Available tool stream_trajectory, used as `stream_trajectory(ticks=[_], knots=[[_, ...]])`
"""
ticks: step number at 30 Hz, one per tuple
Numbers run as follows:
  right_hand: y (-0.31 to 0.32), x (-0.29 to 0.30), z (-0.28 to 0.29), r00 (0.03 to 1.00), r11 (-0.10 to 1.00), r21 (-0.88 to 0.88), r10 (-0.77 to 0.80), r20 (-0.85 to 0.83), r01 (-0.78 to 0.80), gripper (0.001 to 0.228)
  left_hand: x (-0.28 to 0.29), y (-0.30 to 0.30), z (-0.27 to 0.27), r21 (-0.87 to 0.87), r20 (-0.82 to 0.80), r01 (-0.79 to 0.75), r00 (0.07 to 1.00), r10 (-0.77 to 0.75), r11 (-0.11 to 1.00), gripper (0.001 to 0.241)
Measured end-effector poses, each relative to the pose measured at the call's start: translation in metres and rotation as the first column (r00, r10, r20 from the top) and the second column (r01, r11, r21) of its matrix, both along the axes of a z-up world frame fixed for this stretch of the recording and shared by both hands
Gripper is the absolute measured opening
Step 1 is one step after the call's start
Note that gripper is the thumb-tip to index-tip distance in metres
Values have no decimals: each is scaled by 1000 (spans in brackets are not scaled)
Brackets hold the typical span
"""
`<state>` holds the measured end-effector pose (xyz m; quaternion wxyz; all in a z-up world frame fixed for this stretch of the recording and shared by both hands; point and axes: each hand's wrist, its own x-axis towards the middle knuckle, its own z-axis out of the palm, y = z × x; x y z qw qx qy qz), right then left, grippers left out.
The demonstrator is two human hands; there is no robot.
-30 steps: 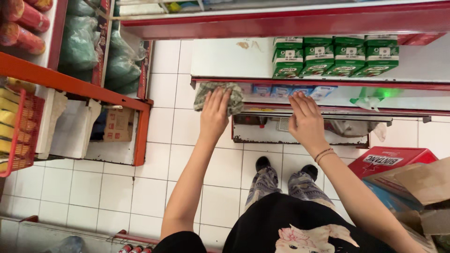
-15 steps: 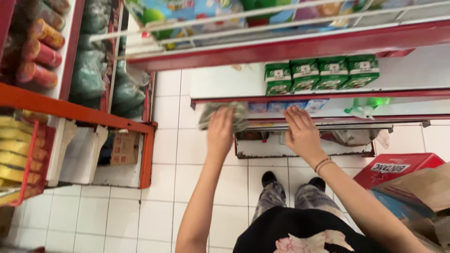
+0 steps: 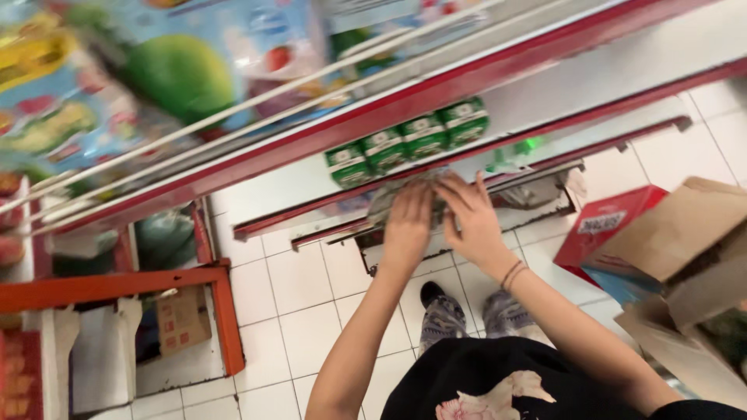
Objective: The person sprays a cleaning solution onto a cloth and wipes the metal edges of a refrigerated display shelf. They then use a handheld barcode scanner to scan items from a cardboard box and place them onto the shelf.
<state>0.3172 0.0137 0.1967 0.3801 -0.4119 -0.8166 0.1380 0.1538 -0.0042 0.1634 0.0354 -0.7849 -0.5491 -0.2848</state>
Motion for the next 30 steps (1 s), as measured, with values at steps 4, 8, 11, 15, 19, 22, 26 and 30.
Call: stream_trajectory(ticks=[4, 8, 11, 15, 19, 22, 26, 30], knots=[[-1, 70, 8, 984, 984, -57, -174, -43, 171, 46, 84, 41, 2, 38, -54, 128, 991, -126, 991, 62], [-3, 141, 15, 947, 945, -56, -322, -6, 321, 46, 164, 77, 1, 71, -173, 165, 973, -151, 984, 61], [-5, 187, 17, 907, 905, -62, -422, 15, 422, 43, 214, 98, -2, 59, -195, 188, 965, -173, 980, 58], [-2, 238, 17, 872, 870, -66, -490, 0, 489, 42, 269, 123, -7, 55, -173, 247, 957, -234, 967, 59], [5, 278, 17, 849, 848, -64, -528, -26, 525, 41, 319, 146, -10, 62, -183, 282, 946, -267, 958, 61], [11, 303, 17, 839, 840, -44, -543, -35, 541, 40, 358, 163, -11, 66, -200, 297, 939, -279, 952, 59], [19, 333, 18, 832, 833, -50, -554, -44, 552, 39, 405, 180, -14, 65, -267, 293, 926, -266, 954, 61], [17, 358, 19, 823, 824, -62, -566, -44, 563, 37, 448, 196, -21, 87, -253, 291, 931, -262, 953, 56]])
